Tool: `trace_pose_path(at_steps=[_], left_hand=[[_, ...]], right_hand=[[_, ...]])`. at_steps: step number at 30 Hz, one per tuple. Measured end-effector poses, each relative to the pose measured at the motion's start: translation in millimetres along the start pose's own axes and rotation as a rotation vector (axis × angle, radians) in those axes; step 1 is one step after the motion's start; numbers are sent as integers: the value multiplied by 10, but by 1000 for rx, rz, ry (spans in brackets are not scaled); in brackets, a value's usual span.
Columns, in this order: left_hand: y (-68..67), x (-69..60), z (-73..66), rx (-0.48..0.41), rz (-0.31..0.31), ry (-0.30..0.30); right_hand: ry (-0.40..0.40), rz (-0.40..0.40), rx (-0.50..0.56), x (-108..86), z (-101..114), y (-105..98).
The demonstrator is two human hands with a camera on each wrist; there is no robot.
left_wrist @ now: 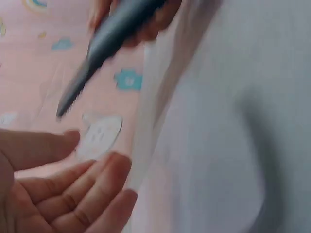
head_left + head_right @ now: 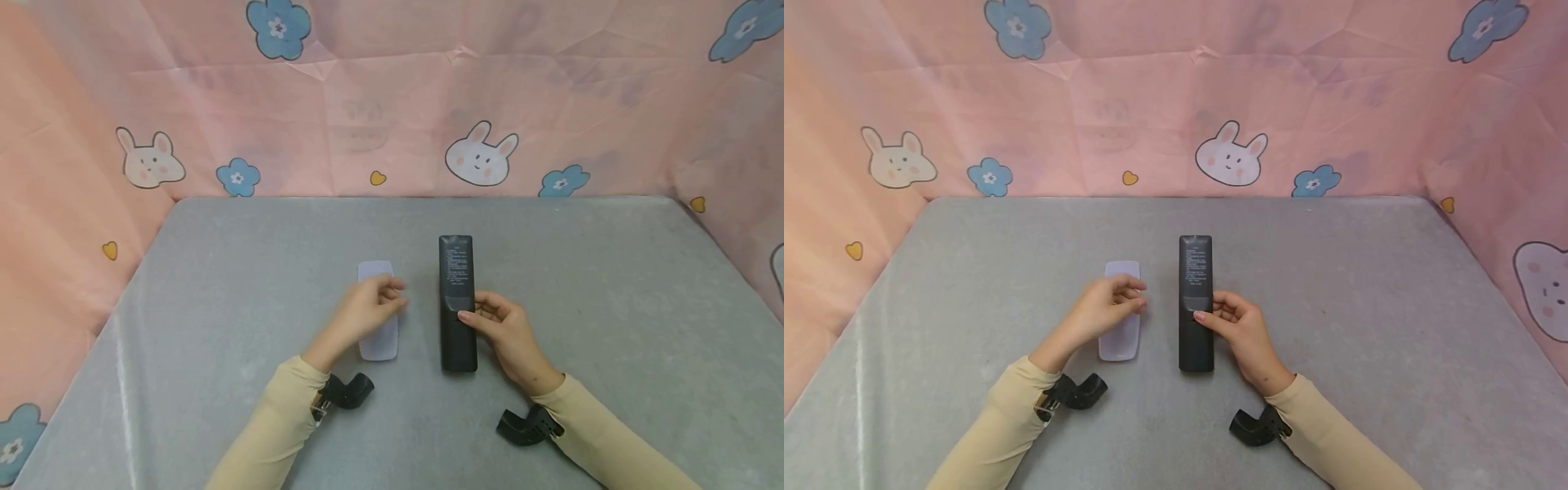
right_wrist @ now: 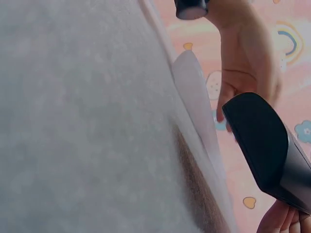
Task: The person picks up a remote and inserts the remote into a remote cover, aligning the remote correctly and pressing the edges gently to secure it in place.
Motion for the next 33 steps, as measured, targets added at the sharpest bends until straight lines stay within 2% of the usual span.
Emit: trace_pose_path(at_steps=[3,6,8,10,13,16,18,20,29,33], left_hand=[[-194,15,73,121,-135,-38],[-307,32,152,162,-174,-73],[-357,51,216,159,-164,-116],[-403,85,310,117,-138,-171],[-473,145,472,-18,-94,-264],[-511,196,595,-178,-49,-322],[-510,221,631,-252,-15,-331],[-497,234,645,-286,18,-336],[-401,202,596,-260,110,-357],[-382,200,588,-320,143,-344]], right_hand=[[12,2,8,-2,3,2],[9,4,22,-2,-1,-3],[9,4,24,-1,-2,-6],[13,5,19,1,-4,-6],[19,9,11,2,-8,-4],[20,14,15,1,-14,-3],[19,15,22,0,-18,-4],[17,17,31,-1,-18,-2],[16,20,33,8,5,8],[13,17,35,7,9,6]])
Point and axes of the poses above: each hand's wrist, its own x-axis towards the middle knuckle, its own y-axis out of the palm, z = x × y, the point moved 3 cm from there along x, towards the middle knuckle, and after that the axes turned 15 degrees about -y, right-handed, at the moved point
